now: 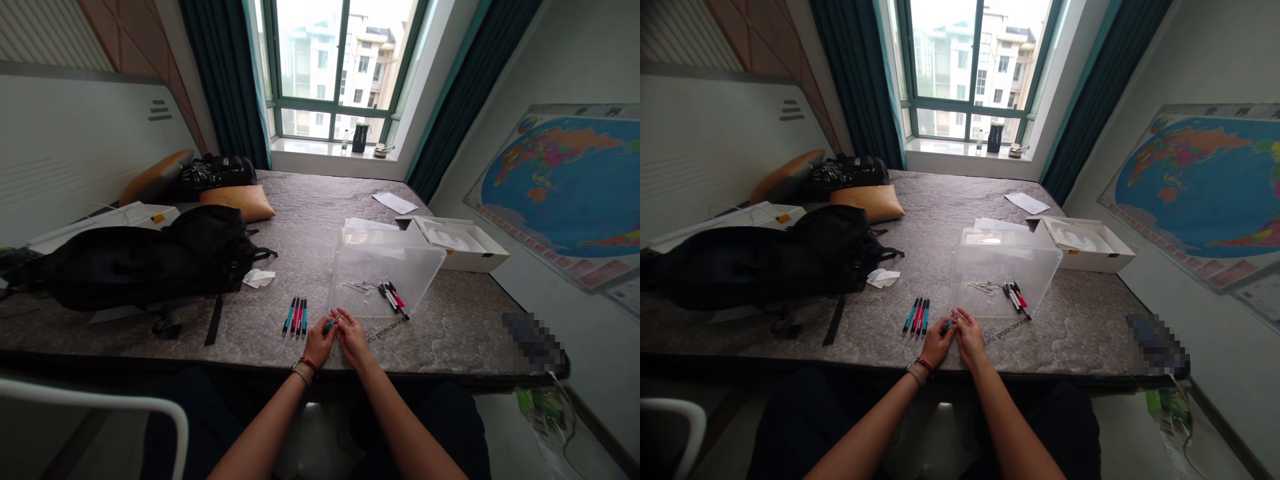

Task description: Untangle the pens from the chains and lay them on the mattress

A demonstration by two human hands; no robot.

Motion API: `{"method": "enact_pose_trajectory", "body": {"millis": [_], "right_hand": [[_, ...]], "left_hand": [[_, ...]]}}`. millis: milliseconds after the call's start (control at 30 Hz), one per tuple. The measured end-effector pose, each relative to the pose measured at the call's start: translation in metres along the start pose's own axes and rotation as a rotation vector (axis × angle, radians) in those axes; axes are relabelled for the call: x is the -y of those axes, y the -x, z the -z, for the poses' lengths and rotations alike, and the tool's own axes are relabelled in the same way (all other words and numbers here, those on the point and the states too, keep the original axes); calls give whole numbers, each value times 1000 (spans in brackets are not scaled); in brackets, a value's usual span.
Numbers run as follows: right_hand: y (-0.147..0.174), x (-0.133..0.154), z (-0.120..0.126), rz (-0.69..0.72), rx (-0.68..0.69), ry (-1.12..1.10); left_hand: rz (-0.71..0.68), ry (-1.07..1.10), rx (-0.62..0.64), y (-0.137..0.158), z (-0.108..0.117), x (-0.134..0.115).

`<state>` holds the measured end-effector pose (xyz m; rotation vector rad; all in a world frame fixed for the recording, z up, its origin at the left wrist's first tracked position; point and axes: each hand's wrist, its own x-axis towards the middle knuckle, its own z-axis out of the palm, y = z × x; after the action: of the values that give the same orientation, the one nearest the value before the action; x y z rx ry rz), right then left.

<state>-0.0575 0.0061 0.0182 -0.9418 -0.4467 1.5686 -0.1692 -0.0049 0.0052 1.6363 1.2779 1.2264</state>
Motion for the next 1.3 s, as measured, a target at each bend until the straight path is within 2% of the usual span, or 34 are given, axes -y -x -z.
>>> {"method": "enact_pose_trajectory", "body": {"millis": [300, 433, 500, 567, 600, 667, 767, 900, 1067, 1167, 1300], "right_hand": [[-3, -2, 9, -40, 28, 97], [-15, 16, 22, -112, 63, 301], [-31, 45, 30, -46, 46, 513], [-55, 82, 37, 115, -29, 819], [-69, 101, 39, 192, -86, 1052], [-97, 132, 40, 292, -148, 1669], [-129, 154, 39, 253, -81, 1891], [-145, 149, 38, 186, 65, 2019], [-148, 138, 34, 200, 180, 2125], [-151, 142, 32, 205, 189, 2162], [-160, 162, 32, 188, 163, 2204]], "left_hand": [[-15, -3, 54, 0, -3, 5], [13, -13, 39, -1, -3, 5], [30, -28, 19, -1, -3, 6], [50, -49, -1, 0, -3, 7], [55, -56, -6, 0, -3, 7], [56, -59, -1, -1, -3, 6], [54, -52, 10, -2, -3, 4], [66, -67, 10, -3, -3, 3], [68, -93, 23, -1, -4, 8], [65, -100, 20, 0, -4, 10], [57, -96, 17, 0, -4, 9]]}}
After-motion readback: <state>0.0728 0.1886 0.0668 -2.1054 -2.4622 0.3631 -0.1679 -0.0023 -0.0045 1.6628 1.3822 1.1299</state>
